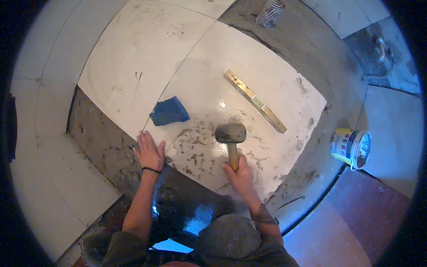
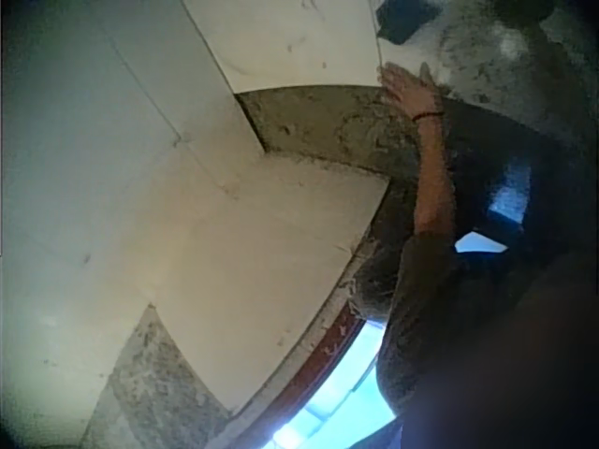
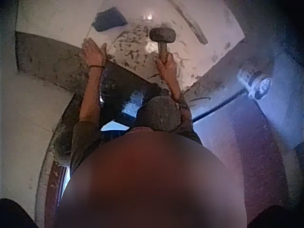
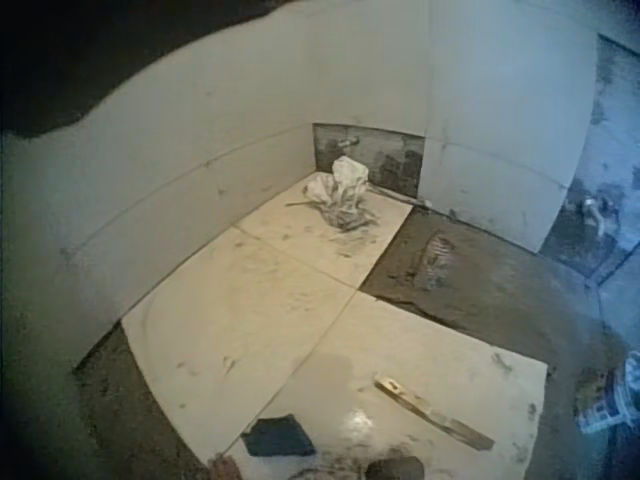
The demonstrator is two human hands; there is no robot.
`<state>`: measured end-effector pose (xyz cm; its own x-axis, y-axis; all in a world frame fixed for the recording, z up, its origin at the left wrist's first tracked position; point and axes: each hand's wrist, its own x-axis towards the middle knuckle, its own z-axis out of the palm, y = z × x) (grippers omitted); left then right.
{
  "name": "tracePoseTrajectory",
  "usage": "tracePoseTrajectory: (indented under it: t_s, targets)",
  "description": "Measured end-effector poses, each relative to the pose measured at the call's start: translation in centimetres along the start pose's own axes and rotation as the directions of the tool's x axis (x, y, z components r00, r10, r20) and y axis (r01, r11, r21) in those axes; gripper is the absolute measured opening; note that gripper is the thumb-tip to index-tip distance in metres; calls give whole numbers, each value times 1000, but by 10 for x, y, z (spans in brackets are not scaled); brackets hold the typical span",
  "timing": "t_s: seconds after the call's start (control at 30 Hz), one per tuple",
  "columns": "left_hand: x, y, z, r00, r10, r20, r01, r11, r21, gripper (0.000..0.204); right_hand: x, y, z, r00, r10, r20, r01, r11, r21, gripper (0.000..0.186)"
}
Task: The person installs a tile onto a bed of mortar by hand, checks the alignment with a level, and taps the tile into place using a rubber mallet before wiping the surface with a sponge.
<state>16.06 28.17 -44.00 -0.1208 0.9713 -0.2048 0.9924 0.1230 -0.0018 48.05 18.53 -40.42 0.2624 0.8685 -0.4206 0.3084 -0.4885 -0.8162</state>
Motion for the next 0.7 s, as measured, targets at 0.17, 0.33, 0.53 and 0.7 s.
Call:
tracePoseTrajectory:
  t_s: [0.17,0.33,0.53,0.7]
  targets:
    - [-7,1,0,996,-91,24,91,996,-7,84,-7,7,-12,985,157,71,-151,985,-82,36]
    - [-10,-1,-2,989,-142,39,140,989,46,83,-12,14,-10,998,22,57,-14,990,-141,41]
    - [-4,4,-11,982,-187,-4,187,982,-11,82,-12,20,-13,1000,-25,15,27,988,-153,46]
    - [43,12,-36,967,-147,-209,108,977,-184,79,-13,21,-28,987,-157,-33,143,957,-252,44]
